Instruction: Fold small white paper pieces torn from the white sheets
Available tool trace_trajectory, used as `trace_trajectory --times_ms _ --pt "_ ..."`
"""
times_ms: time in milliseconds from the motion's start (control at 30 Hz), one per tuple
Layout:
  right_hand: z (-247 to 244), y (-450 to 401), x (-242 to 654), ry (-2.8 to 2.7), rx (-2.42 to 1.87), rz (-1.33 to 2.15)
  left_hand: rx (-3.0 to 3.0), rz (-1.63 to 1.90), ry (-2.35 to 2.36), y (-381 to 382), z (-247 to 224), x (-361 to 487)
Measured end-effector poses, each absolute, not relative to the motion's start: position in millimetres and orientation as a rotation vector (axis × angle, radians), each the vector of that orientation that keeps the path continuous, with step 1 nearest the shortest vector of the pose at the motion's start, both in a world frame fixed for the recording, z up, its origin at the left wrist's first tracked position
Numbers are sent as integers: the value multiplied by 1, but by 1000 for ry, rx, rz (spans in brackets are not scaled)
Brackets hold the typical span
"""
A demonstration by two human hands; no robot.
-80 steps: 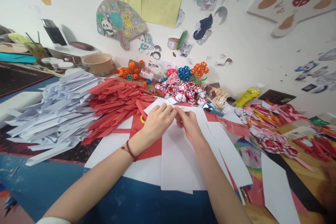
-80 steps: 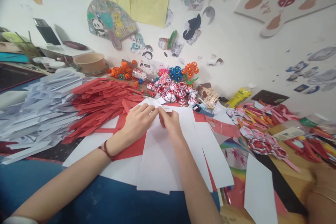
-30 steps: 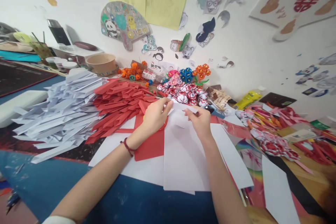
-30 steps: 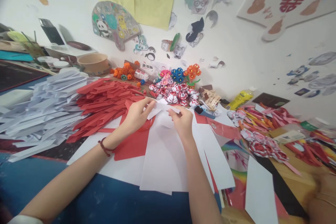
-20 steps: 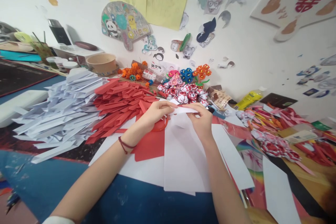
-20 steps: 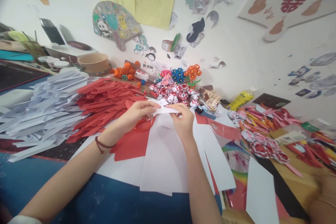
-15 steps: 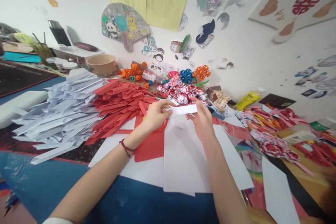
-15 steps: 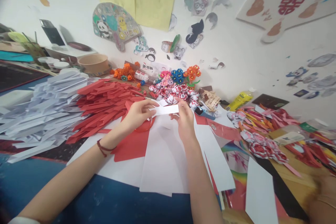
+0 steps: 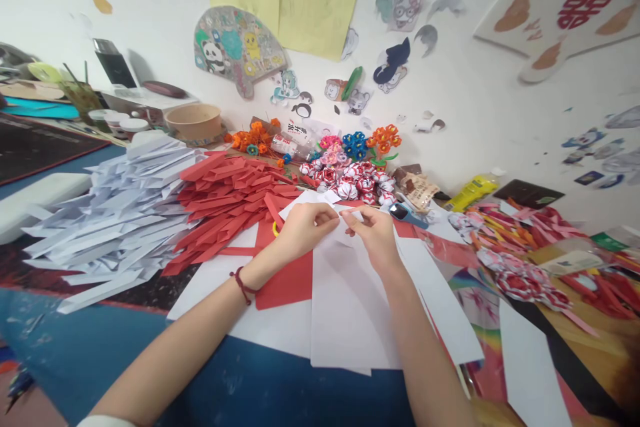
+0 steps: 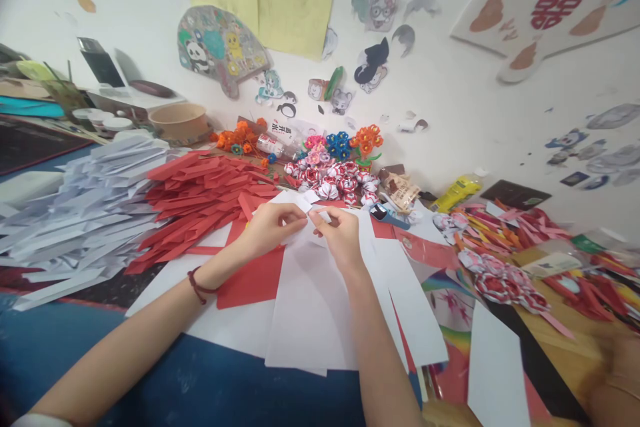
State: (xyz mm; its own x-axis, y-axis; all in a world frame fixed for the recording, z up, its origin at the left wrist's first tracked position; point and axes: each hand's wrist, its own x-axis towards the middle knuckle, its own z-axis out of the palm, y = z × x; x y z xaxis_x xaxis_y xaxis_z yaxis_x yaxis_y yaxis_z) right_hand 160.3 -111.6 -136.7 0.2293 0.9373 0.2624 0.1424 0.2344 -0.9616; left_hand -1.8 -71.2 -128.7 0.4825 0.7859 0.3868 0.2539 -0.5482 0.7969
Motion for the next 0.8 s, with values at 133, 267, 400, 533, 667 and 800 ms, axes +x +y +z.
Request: trace_trajectory --times_ms 133,267,400,533,667,800 --pt "-134 -113 160 -1183 -1106 952 1882 997 869 -69 -130 -1" --pt "-129 -115 162 -1164 -986 1126 1544 839 667 -68 -126 -4" --pt "-129 -116 161 -1197 -980 1124 1354 722 573 -73 -121 -6" --pt "-133 -114 163 -1209 -1000 1031 1475 789 604 -75 -122 -2" --pt "-137 -111 167 -1205 -1049 989 1667 827 630 -73 -129 1" --pt "-137 -111 168 -1204 -1079 982 1672 804 619 -71 -134 2"
